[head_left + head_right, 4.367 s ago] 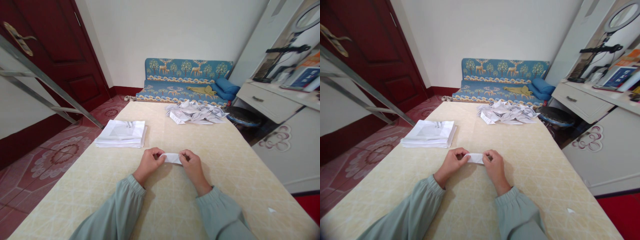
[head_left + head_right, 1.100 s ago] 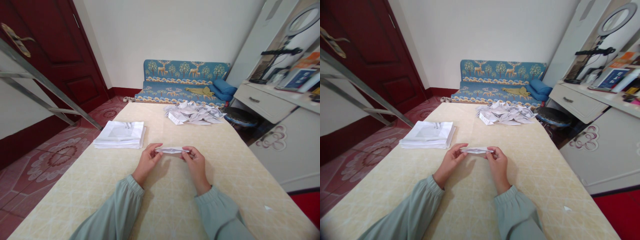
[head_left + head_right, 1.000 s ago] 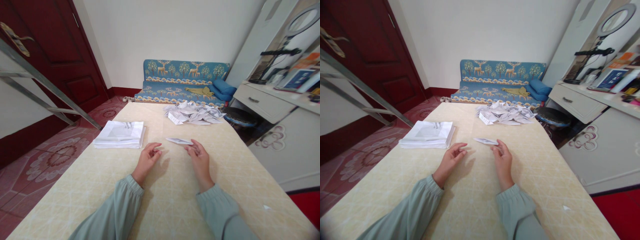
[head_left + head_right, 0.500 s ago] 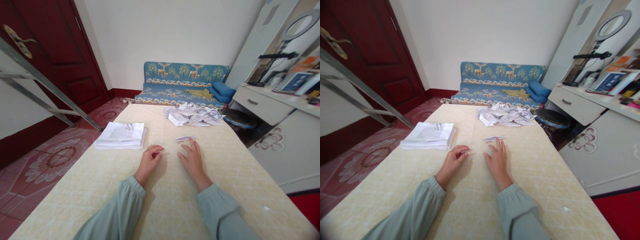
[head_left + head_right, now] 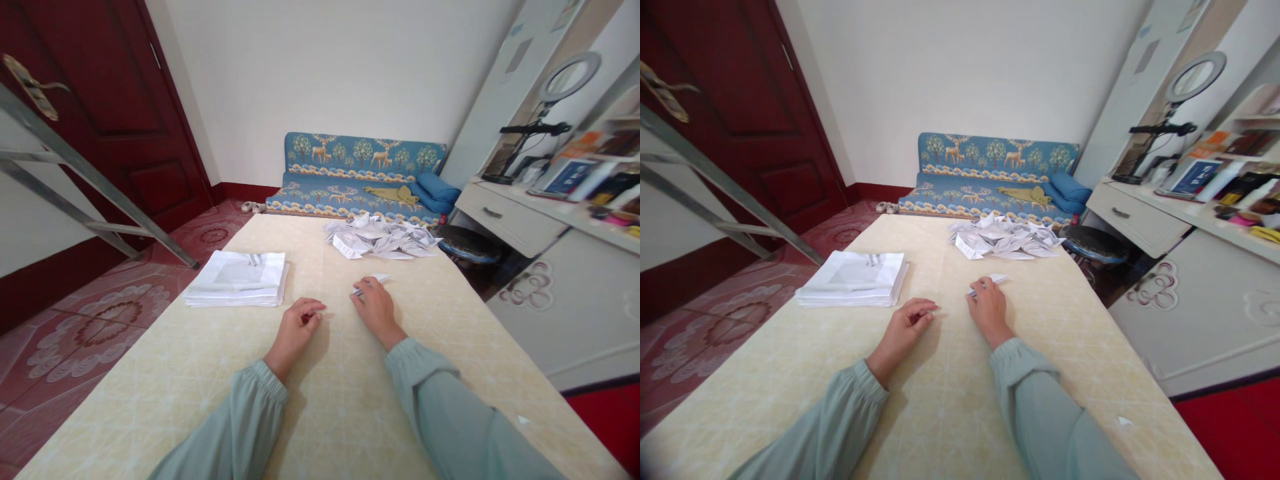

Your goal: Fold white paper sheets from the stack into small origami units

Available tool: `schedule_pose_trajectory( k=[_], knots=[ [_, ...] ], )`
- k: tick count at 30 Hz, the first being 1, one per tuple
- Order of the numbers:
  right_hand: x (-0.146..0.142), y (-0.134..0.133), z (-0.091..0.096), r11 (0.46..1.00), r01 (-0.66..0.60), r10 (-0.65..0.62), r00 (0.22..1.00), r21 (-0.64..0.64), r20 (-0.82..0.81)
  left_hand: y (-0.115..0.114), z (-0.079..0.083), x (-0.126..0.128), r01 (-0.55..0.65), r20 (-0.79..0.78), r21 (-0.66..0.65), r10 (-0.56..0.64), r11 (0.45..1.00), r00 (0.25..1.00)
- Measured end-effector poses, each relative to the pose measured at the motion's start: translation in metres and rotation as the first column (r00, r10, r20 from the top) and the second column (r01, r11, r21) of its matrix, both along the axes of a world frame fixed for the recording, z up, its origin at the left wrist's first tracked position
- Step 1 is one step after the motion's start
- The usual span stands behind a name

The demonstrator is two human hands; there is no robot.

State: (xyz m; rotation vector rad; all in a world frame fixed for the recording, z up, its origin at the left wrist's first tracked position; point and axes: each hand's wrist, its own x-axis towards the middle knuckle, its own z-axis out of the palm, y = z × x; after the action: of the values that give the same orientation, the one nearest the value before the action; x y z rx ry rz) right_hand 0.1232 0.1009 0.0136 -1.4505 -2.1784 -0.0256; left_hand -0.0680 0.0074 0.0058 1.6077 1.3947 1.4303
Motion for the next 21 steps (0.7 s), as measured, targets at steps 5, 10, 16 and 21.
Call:
schedule_pose_trajectory(
  k=[5, 10, 16, 21],
  knots=[
    [0.066, 0.022, -0.001, 0.990, -0.142, 0.142, 0.990, 0.003, -0.015, 0.000, 0.000, 0.001, -0.001, -0.003, -0.004, 0.001, 1.000, 1.000],
    [0.115, 0.032, 0.007, 0.986, 0.114, -0.117, 0.993, 0.124, 0.014, 0.001, 0.000, 0.002, 0.004, -0.008, 0.000, -0.004, 1.000, 1.000],
    [0.065, 0.016, 0.018, 0.991, -0.002, -0.003, 0.999, 0.136, 0.040, 0.000, 0.001, 0.002, 0.005, -0.005, -0.024, -0.005, 1.000, 1.000],
    [0.010, 0.020, 0.002, 0.998, -0.062, 0.060, 0.994, 0.014, 0.087, -0.001, 0.002, 0.002, 0.017, -0.026, -0.018, -0.017, 1.000, 1.000]
  ],
)
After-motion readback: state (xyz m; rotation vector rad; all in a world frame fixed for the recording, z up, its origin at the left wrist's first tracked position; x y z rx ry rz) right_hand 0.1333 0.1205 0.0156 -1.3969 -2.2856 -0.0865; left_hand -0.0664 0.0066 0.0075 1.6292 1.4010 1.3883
